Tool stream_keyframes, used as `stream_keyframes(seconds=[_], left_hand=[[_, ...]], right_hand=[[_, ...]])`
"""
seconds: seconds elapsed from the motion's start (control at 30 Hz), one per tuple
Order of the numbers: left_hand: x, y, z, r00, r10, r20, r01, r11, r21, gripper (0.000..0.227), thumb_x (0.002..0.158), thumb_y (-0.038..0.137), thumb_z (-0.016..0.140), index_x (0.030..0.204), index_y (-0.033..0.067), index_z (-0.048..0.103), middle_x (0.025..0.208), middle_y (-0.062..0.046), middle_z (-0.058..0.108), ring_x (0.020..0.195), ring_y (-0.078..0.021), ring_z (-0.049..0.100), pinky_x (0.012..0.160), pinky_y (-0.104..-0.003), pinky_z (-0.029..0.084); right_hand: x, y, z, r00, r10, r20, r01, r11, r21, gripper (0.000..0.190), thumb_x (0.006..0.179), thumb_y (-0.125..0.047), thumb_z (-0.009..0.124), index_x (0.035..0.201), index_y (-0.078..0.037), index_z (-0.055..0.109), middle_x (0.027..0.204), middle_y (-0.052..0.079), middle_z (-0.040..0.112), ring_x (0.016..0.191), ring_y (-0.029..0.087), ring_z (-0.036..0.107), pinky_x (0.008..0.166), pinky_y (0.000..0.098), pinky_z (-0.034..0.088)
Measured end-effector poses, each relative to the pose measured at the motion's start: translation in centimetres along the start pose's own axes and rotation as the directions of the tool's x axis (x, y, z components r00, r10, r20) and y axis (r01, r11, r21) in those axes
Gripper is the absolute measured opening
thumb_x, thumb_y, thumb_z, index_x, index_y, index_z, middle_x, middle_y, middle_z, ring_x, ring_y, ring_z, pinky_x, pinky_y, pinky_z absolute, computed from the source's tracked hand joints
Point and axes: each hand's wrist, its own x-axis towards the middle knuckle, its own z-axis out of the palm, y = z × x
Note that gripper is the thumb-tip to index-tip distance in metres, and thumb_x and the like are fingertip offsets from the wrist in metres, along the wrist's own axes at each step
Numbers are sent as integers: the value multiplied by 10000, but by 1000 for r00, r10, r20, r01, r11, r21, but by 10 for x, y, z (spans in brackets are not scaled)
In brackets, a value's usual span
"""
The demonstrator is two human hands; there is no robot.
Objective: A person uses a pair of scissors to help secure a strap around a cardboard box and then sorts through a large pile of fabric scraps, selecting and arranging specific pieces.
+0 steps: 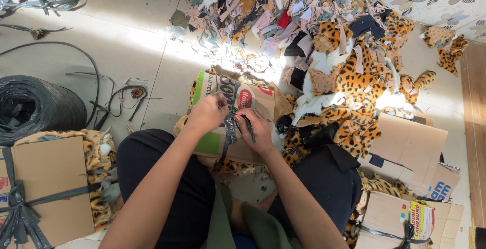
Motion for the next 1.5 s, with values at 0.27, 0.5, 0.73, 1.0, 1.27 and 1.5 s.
stream_keyframes(seconds=[0.27,0.5,0.73,1.0,1.27,1.5], left_hand=[[2,2,-4,996,-75,51,77,996,-34,187,812,296,668,914,187,781,869,-97,776,1007,-332,737,856,-457,583],[-3,-12,1,999,18,-33,-21,997,-80,192,783,251,687,897,152,804,909,-135,781,1027,-373,726,855,-478,567],[12,-38,18,999,44,-13,-44,999,7,189,846,284,635,941,214,784,922,-58,778,997,-328,738,836,-458,592],[-35,12,-33,991,125,-37,-111,959,262,213,961,209,586,1055,174,774,1099,-140,736,1095,-393,698,917,-511,584],[-27,-14,38,623,545,-561,-248,818,520,271,1007,236,567,1213,119,697,1317,-116,629,1343,-334,510,1157,-567,293],[-10,-63,102,549,540,-638,-162,818,552,497,1078,421,422,1527,241,534,1618,-95,452,1525,-305,347,1234,-579,133]], right_hand=[[2,21,-2,1000,7,-17,-5,995,99,79,988,-173,684,917,-141,700,875,76,739,899,348,689,821,414,550],[3,33,-5,999,-14,-36,16,998,56,108,989,-179,675,892,-134,678,864,82,710,878,372,678,790,439,551],[-13,57,-8,998,62,-4,-62,997,-51,100,970,-230,706,877,-193,706,828,12,707,838,311,693,766,391,559],[14,22,-36,909,399,117,-408,910,68,112,889,-208,781,995,-236,758,854,79,730,872,256,698,819,401,529],[38,-65,-23,973,210,-97,-231,907,-352,577,1096,-407,358,1595,-119,321,1686,188,228,1551,413,116,1223,618,15],[-31,10,52,994,46,100,37,718,-695,572,1101,-441,289,1612,-196,369,1665,59,340,1531,231,282,1214,514,123]])
